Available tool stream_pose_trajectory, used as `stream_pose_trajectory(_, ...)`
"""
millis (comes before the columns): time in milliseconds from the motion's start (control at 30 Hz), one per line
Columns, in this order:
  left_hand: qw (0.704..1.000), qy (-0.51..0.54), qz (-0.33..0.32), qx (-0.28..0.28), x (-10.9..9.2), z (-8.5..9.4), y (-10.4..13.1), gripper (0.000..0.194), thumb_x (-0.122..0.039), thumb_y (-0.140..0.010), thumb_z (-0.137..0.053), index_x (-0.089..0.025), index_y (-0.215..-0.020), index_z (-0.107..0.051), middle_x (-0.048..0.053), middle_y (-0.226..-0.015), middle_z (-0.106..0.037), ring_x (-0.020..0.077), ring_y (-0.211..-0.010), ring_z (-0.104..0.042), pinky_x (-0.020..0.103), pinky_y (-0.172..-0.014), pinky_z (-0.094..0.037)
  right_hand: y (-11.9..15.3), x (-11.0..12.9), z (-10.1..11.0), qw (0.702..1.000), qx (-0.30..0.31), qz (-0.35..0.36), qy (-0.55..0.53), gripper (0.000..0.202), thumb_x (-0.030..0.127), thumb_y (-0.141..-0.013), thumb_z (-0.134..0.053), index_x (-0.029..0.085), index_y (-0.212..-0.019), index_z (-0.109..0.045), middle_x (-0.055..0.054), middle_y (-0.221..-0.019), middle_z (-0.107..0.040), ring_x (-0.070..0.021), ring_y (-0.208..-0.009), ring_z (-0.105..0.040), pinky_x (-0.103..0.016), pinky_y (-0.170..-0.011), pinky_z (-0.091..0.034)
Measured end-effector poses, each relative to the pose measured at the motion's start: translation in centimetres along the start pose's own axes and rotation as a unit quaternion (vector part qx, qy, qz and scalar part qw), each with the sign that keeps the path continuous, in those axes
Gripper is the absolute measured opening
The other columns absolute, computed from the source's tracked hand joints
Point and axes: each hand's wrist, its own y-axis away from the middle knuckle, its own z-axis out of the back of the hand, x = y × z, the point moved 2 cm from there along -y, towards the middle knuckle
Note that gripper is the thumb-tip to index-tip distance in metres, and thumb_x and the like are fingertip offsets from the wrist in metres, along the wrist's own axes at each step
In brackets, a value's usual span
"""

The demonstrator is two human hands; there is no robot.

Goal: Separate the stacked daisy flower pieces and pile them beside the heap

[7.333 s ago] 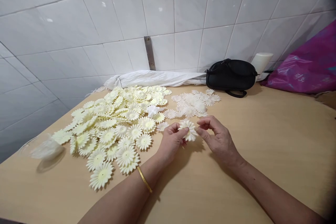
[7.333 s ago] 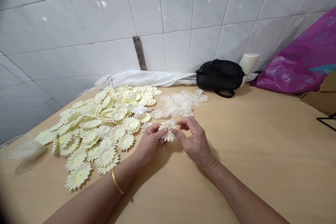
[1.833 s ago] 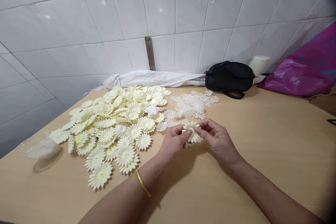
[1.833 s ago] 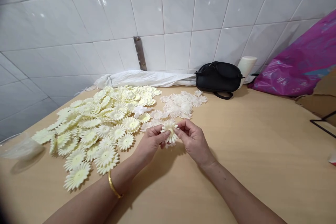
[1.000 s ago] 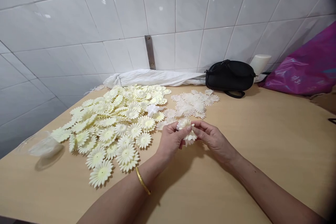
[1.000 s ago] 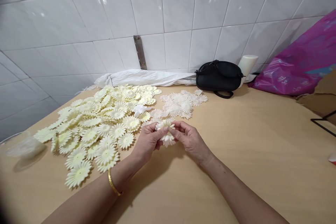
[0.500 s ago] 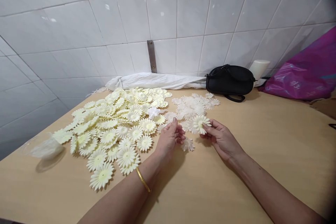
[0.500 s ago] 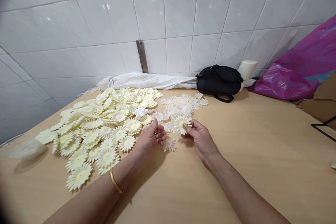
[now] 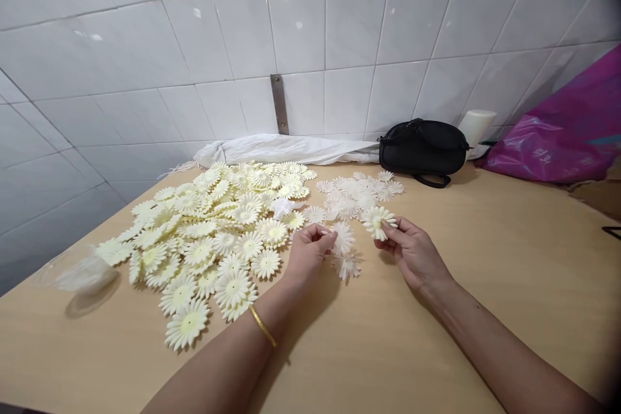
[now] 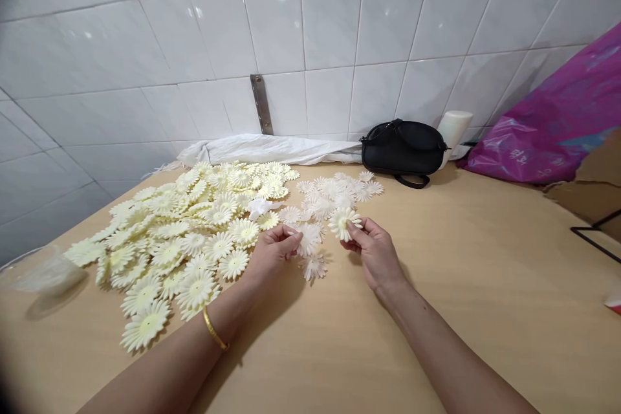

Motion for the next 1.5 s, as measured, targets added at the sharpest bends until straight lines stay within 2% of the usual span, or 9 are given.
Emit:
stream_pose_trajectory(133, 0.993, -0.074, -0.077, -0.056, -1.1, -0.1, 0.9, 0.026, -0.031, -0.058, -0.07, -0.017, -0.076, -0.058, -0.002, -0.064, -0.052, 0.0063, -0.051, -0.041, 0.02, -0.05, -0.033, 0.8, -0.2, -0.8, 0.997, 0.072, 0.006, 0.034, 0.019, 0.035, -0.064, -0.067, 0.018, -0.066, -0.058, 0.002, -0.068, -0.053, -0.0094, -0.061, -0.047, -0.023, -0.059, -0.042)
stream_pose_trajectory(200, 0.99, -0.088, -0.104, -0.037, -1.5, -0.6, 1.4, 0.028, -0.035, -0.061, -0.068, -0.016, -0.079, -0.06, 0.0, -0.071, -0.054, 0.0072, -0.056, -0.042, 0.021, -0.054, -0.035, 1.5, 0.0, -1.4, 0.992, 0.105, 0.024, 0.062, 0.019, 0.036, -0.068, -0.064, 0.018, -0.068, -0.058, 0.002, -0.067, -0.053, -0.01, -0.062, -0.047, -0.023, -0.06, -0.042)
stream_pose_trajectory(300, 0.995, -0.037, -0.056, 0.067, -1.4, -1.6, 1.9, 0.027, -0.039, -0.065, -0.063, -0.013, -0.067, -0.057, -0.001, -0.058, -0.049, 0.0066, -0.051, -0.039, 0.02, -0.05, -0.032, 2.5, 0.3, -2.2, 0.981, 0.148, 0.04, 0.116, 0.02, 0.038, -0.071, -0.061, 0.018, -0.07, -0.056, 0.002, -0.063, -0.052, -0.0108, -0.059, -0.047, -0.023, -0.057, -0.04)
stream_pose_trajectory(367, 0.994, 0.003, -0.022, 0.109, -0.9, -2.0, 1.9, 0.028, -0.038, -0.067, -0.061, -0.013, -0.059, -0.052, -0.003, -0.05, -0.042, 0.0053, -0.046, -0.035, 0.02, -0.046, -0.028, 2.9, 0.3, -2.6, 0.973, 0.167, 0.047, 0.149, 0.02, 0.039, -0.072, -0.059, 0.019, -0.074, -0.056, 0.002, -0.063, -0.053, -0.0109, -0.057, -0.046, -0.023, -0.053, -0.039)
stream_pose_trajectory(700, 0.998, 0.014, 0.013, 0.06, -0.3, -2.0, 1.9, 0.03, -0.035, -0.063, -0.066, -0.014, -0.053, -0.047, -0.004, -0.045, -0.041, 0.0046, -0.038, -0.037, 0.019, -0.038, -0.03, 2.9, -0.1, -2.5, 0.961, 0.142, 0.091, 0.218, 0.02, 0.038, -0.075, -0.054, 0.018, -0.073, -0.058, 0.0, -0.064, -0.054, -0.0124, -0.058, -0.046, -0.023, -0.053, -0.037)
stream_pose_trajectory(800, 0.998, 0.02, 0.013, 0.056, -0.7, -2.2, 2.1, 0.031, -0.036, -0.061, -0.067, -0.015, -0.053, -0.046, -0.005, -0.044, -0.041, 0.0039, -0.036, -0.036, 0.018, -0.036, -0.03, 3.0, -0.1, -2.6, 0.967, 0.144, 0.074, 0.197, 0.021, 0.039, -0.074, -0.056, 0.018, -0.073, -0.059, 0.0, -0.064, -0.055, -0.0125, -0.059, -0.047, -0.023, -0.054, -0.038)
stream_pose_trajectory(967, 0.998, 0.019, 0.009, 0.066, -0.8, -2.3, 2.1, 0.03, -0.038, -0.063, -0.065, -0.014, -0.055, -0.048, -0.005, -0.045, -0.043, 0.0038, -0.036, -0.036, 0.018, -0.036, -0.03, 3.1, 0.1, -2.9, 0.971, 0.205, 0.001, 0.12, 0.024, 0.04, -0.074, -0.055, 0.019, -0.084, -0.059, -0.001, -0.069, -0.058, -0.0138, -0.062, -0.052, -0.026, -0.059, -0.043)
stream_pose_trajectory(1267, 0.998, -0.025, -0.03, 0.042, -1.0, -2.3, 2.1, 0.044, -0.037, -0.061, -0.068, -0.015, -0.045, -0.033, -0.008, -0.038, -0.031, 0.0018, -0.036, -0.029, 0.017, -0.037, -0.022, 2.8, -0.1, -2.4, 0.976, 0.156, 0.036, 0.144, 0.024, 0.04, -0.076, -0.054, 0.017, -0.068, -0.055, 0.001, -0.06, -0.048, -0.0105, -0.057, -0.045, -0.023, -0.054, -0.04)
stream_pose_trajectory(1500, 0.995, 0.067, 0.011, 0.07, 0.1, -1.6, 1.4, 0.035, -0.041, -0.067, -0.062, -0.016, -0.053, -0.042, -0.004, -0.042, -0.046, 0.0057, -0.036, -0.038, 0.02, -0.038, -0.027, 1.4, -0.3, -1.2, 0.996, 0.041, 0.033, 0.074, 0.022, 0.038, -0.069, -0.062, 0.018, -0.065, -0.055, 0.002, -0.063, -0.05, -0.0095, -0.059, -0.045, -0.023, -0.059, -0.044)
